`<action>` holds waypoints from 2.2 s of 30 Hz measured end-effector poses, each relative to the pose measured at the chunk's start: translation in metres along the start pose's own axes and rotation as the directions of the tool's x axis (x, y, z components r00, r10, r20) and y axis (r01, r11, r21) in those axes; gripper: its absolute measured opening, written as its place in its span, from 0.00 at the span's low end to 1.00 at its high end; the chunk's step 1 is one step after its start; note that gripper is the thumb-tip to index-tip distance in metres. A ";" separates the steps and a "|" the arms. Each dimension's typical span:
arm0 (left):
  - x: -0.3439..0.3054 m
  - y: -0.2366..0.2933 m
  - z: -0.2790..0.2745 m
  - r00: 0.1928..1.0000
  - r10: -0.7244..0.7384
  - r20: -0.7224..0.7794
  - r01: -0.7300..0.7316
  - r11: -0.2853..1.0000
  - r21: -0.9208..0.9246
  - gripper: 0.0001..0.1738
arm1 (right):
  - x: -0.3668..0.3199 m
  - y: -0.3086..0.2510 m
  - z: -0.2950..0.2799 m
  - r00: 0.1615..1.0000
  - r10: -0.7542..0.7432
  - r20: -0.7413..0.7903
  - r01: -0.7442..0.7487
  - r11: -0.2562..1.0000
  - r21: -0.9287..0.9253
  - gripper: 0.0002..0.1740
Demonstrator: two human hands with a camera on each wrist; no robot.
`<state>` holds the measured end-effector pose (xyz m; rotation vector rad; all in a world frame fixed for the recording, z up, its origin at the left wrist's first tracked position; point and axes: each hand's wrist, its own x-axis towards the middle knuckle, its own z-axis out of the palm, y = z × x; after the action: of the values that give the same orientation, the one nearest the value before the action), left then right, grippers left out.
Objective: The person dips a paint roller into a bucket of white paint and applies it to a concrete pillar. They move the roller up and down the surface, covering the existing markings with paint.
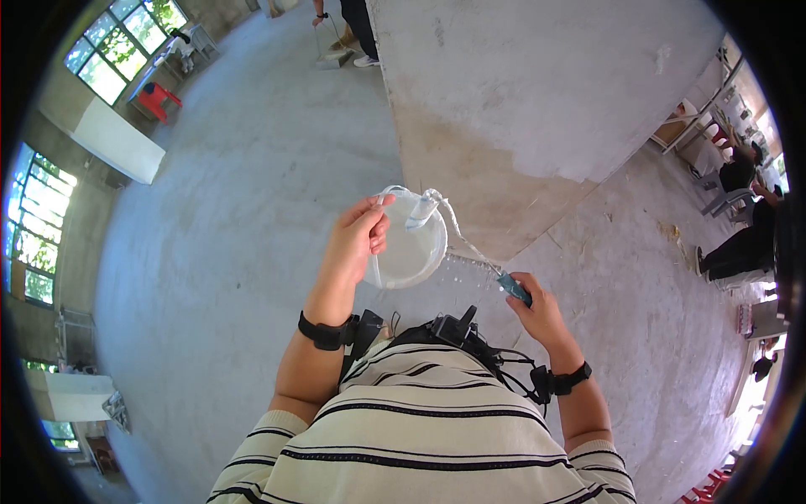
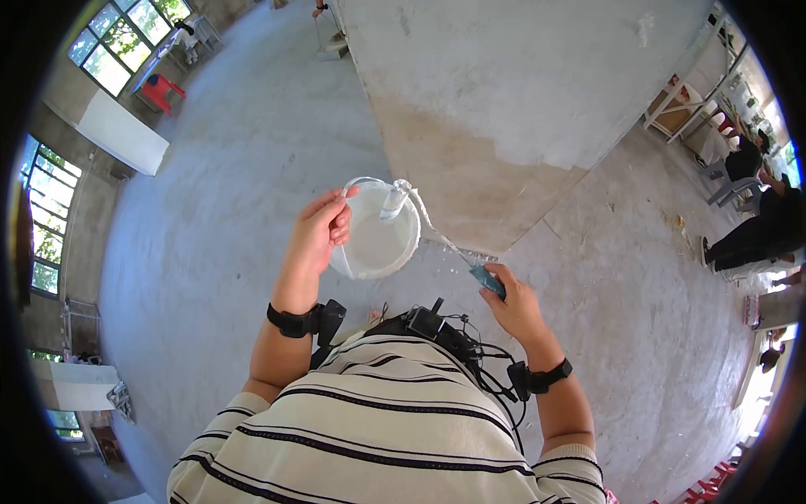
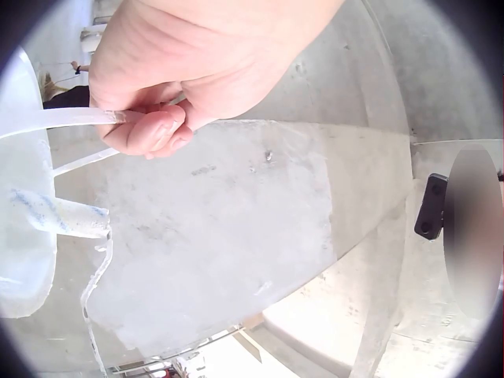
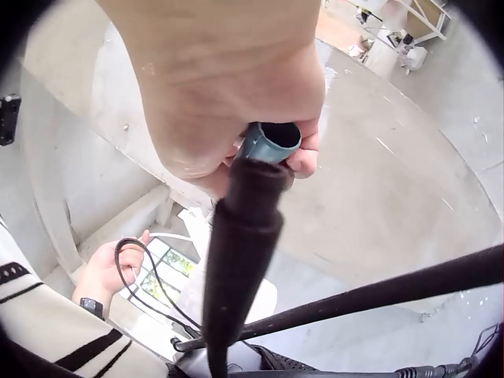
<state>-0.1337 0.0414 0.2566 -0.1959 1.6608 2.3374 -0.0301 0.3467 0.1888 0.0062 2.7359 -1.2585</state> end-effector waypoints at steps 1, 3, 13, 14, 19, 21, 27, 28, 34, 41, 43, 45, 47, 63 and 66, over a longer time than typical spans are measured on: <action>0.000 0.001 0.001 1.000 -0.002 -0.002 0.002 1.000 0.000 0.12 | 0.000 0.003 0.000 0.999 0.030 0.014 -0.030 0.999 0.037 0.20; -0.001 0.001 0.002 1.000 -0.001 -0.004 0.001 1.000 -0.001 0.13 | 0.000 0.011 0.003 1.000 0.026 0.008 -0.026 0.999 0.044 0.20; -0.006 0.006 0.003 0.999 0.033 0.030 -0.031 0.998 -0.057 0.12 | 0.000 0.026 0.009 0.964 -0.216 -0.157 0.207 0.976 -0.068 0.19; -0.006 0.007 0.002 0.999 0.038 0.030 -0.036 0.997 -0.068 0.13 | 0.000 0.027 0.010 0.963 -0.216 -0.162 0.207 0.976 -0.072 0.19; -0.007 0.013 0.003 0.992 0.073 0.106 -0.066 0.995 -0.073 0.14 | -0.005 0.019 0.005 0.843 -0.469 -0.262 0.350 0.849 -0.396 0.19; -0.010 0.016 0.005 0.988 0.078 0.136 -0.069 0.995 -0.070 0.14 | -0.008 0.015 0.001 0.821 -0.513 -0.251 0.351 0.801 -0.485 0.19; -0.009 0.018 0.003 0.973 0.068 0.221 -0.059 0.997 -0.046 0.14 | -0.020 0.020 0.013 0.815 -0.502 -0.289 0.358 0.829 -0.429 0.20; -0.010 0.019 0.003 0.972 0.066 0.227 -0.056 0.997 -0.049 0.15 | -0.021 0.021 0.017 0.833 -0.459 -0.308 0.359 0.874 -0.328 0.21; -0.005 0.014 0.001 0.960 0.058 0.273 -0.043 0.997 -0.059 0.16 | -0.035 0.020 0.025 0.902 -0.252 -0.351 0.222 0.967 -0.123 0.21; 0.003 0.003 -0.005 0.967 0.041 0.250 -0.027 0.998 -0.058 0.16 | -0.032 -0.005 0.009 0.895 -0.111 -0.433 0.212 0.958 0.192 0.20; 0.000 0.002 -0.005 0.969 0.062 0.241 -0.047 0.997 -0.069 0.15 | -0.022 -0.022 -0.002 0.901 -0.154 -0.406 0.305 0.890 0.339 0.21; 0.001 0.000 -0.008 0.961 0.083 0.264 -0.064 0.995 -0.079 0.15 | -0.003 -0.039 -0.016 0.870 -0.196 -0.452 0.369 0.866 0.337 0.21; 0.001 -0.001 -0.010 0.960 0.085 0.268 -0.065 0.995 -0.082 0.15 | 0.020 -0.067 -0.030 0.850 -0.224 -0.478 0.418 0.838 0.350 0.21; 0.012 -0.023 -0.021 0.990 0.044 0.136 -0.030 0.994 -0.101 0.13 | 0.153 -0.182 -0.108 0.779 -0.165 -0.605 0.574 0.575 0.583 0.26; 0.015 -0.031 -0.027 0.991 0.043 0.124 -0.030 0.994 -0.104 0.13 | 0.157 -0.145 -0.086 0.799 -0.149 -0.582 0.535 0.617 0.577 0.26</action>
<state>-0.1402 0.0274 0.2159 -0.0360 1.5001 2.4094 -0.2043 0.3092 0.3353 -0.1841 2.4045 -2.7400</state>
